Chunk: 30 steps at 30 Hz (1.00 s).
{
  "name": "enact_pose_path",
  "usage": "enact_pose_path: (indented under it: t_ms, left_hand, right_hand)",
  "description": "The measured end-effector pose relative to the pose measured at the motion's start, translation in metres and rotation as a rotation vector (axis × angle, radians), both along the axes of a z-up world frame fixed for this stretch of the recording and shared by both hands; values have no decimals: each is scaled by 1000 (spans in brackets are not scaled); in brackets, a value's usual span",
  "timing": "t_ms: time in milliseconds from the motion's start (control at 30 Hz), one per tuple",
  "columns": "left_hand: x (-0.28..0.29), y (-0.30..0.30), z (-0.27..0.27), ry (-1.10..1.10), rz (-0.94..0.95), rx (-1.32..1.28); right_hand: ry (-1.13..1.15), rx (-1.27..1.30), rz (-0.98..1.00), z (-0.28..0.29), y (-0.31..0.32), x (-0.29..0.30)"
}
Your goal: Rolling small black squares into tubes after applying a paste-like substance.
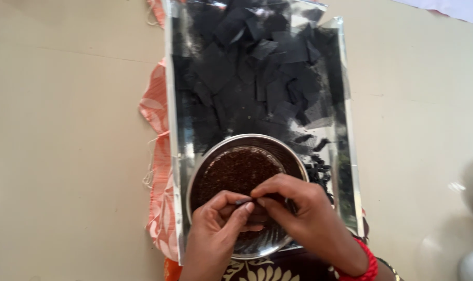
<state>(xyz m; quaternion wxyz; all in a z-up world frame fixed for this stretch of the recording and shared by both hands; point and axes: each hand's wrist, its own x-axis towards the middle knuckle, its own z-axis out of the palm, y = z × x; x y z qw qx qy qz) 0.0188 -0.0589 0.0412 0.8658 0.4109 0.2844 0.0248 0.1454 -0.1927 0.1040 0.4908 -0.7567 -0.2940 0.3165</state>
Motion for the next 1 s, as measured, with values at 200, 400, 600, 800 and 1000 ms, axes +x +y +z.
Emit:
enact_pose_path:
  t_ms: [200, 400, 600, 800, 1000]
  left_hand:
    - [0, 0, 1, 76, 94, 25]
    - [1, 1, 4, 87, 150, 87]
    - [1, 1, -3, 55, 180, 4]
    - [4, 2, 2, 62, 162, -53]
    - [8, -2, 8, 138, 80, -124]
  right_hand:
    - [-553, -149, 120, 5, -8, -4]
    - [-708, -505, 444, -10, -12, -13]
    - [-696, -504, 582, -25, -12, -21]
    - [-708, -444, 534, -28, -15, -17]
    - [-197, -318, 174, 13, -15, 13]
